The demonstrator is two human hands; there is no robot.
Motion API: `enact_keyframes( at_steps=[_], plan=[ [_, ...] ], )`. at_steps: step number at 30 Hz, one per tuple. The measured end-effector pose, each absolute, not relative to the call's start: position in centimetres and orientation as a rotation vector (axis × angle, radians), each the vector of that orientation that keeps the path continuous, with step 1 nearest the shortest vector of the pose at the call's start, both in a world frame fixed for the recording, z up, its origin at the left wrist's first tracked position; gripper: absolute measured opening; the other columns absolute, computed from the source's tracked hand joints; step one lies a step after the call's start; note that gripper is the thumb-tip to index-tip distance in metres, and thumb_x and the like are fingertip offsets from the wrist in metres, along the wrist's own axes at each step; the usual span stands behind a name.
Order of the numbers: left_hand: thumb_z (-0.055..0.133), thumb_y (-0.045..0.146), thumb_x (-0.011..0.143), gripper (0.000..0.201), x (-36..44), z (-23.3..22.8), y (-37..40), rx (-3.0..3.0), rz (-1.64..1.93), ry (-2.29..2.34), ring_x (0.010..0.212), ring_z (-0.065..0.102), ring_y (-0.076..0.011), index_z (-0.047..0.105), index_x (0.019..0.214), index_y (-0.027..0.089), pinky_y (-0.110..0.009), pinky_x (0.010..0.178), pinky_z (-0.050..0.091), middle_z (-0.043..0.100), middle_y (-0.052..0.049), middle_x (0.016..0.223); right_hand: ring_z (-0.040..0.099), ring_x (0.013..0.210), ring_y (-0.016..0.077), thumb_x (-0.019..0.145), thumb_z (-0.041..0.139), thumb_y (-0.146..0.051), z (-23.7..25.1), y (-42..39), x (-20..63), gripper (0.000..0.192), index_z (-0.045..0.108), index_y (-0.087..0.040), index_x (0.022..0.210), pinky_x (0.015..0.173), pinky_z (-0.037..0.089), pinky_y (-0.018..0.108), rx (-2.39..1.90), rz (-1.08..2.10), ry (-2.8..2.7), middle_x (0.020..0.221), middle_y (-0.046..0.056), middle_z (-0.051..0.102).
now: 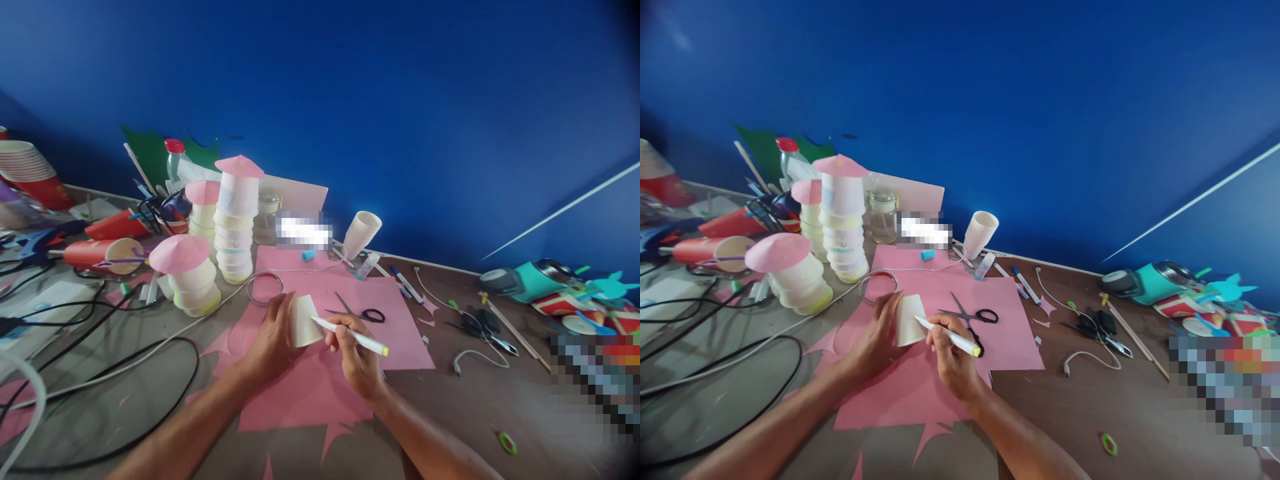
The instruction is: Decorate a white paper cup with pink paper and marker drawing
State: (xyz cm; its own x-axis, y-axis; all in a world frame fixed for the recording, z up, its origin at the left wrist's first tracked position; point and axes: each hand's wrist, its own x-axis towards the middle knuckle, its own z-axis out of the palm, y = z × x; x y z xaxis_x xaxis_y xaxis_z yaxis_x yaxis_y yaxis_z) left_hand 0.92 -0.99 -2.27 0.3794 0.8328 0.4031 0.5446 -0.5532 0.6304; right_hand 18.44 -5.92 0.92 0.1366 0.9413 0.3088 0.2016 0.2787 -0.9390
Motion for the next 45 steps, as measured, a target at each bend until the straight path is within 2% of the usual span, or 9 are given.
enact_keyframes(
  at_steps=[9, 17, 23, 29, 36, 41, 45],
  plan=[
    [0.076, 0.026, 0.073, 0.09, 0.94, -1.95, -0.99, 2.211, 1.009, 1.183, 0.129, 0.051, -0.0376, 0.026, 0.148, 0.019, -0.055, 0.102, 0.052, 0.049, -0.017, 0.134, 0.053, 0.055, 0.0119, 0.099, 0.047, -0.039, 0.38, -5.72, 18.6, 0.027, 0.064, -0.019, 0.098, 0.055, 0.046, 0.026, -1.203, 0.726, -1.448, 0.07, 0.001, 0.063],
    [0.074, 0.027, 0.076, 0.085, 0.87, -1.64, -1.14, 2.211, 1.011, 1.189, 0.128, 0.052, -0.0382, 0.029, 0.146, 0.014, -0.052, 0.102, 0.053, 0.049, -0.019, 0.134, 0.054, 0.056, 0.0125, 0.098, 0.049, -0.042, 0.76, -5.76, 18.32, 0.028, 0.064, -0.019, 0.095, 0.054, 0.046, 0.026, -1.214, 0.726, -1.381, 0.067, 0.0, 0.062],
    [0.075, 0.028, 0.075, 0.09, 0.94, -2.08, -1.04, 2.223, 0.988, 1.206, 0.131, 0.049, -0.0384, 0.022, 0.147, 0.018, -0.055, 0.102, 0.051, 0.045, -0.019, 0.137, 0.053, 0.055, 0.0121, 0.098, 0.049, -0.043, 0.89, -5.74, 18.35, 0.028, 0.063, -0.019, 0.094, 0.054, 0.045, 0.025, -1.195, 0.754, -1.358, 0.065, -0.001, 0.061],
    [0.072, 0.026, 0.076, 0.084, 0.91, -2.08, -1.06, 2.251, 1.031, 1.194, 0.13, 0.05, -0.0379, 0.027, 0.146, 0.015, -0.053, 0.102, 0.052, 0.047, -0.02, 0.136, 0.052, 0.054, 0.0124, 0.097, 0.049, -0.046, 1.01, -5.98, 18.26, 0.031, 0.064, -0.019, 0.092, 0.052, 0.044, 0.025, -1.186, 0.773, -1.331, 0.062, -0.001, 0.06],
    [0.073, 0.028, 0.076, 0.088, 0.94, -2.38, -0.99, 2.293, 1.02, 1.182, 0.13, 0.049, -0.0374, 0.022, 0.146, 0.015, -0.054, 0.101, 0.052, 0.044, -0.022, 0.136, 0.054, 0.053, 0.0119, 0.097, 0.05, -0.045, 1.03, -6.19, 18.11, 0.03, 0.064, -0.019, 0.095, 0.053, 0.047, 0.025, -1.161, 0.73, -1.356, 0.065, 0.0, 0.063],
    [0.069, 0.026, 0.079, 0.082, 0.94, -2.03, -1.13, 2.272, 1.034, 1.176, 0.131, 0.048, -0.0378, 0.023, 0.146, 0.016, -0.054, 0.104, 0.05, 0.045, -0.02, 0.136, 0.055, 0.053, 0.0114, 0.098, 0.049, -0.044, 1.22, -6.05, 18.03, 0.029, 0.063, -0.019, 0.096, 0.052, 0.048, 0.024, -1.172, 0.69, -1.388, 0.066, 0.0, 0.063],
    [0.072, 0.029, 0.077, 0.085, 0.95, -1.95, -1.08, 2.29, 1.039, 1.157, 0.128, 0.05, -0.0396, 0.024, 0.146, 0.015, -0.055, 0.099, 0.052, 0.046, -0.021, 0.134, 0.056, 0.054, 0.0116, 0.098, 0.049, -0.042, 1.32, -6.06, 18.06, 0.027, 0.063, -0.019, 0.096, 0.052, 0.048, 0.023, -1.174, 0.689, -1.421, 0.067, 0.0, 0.063]
  ],
)
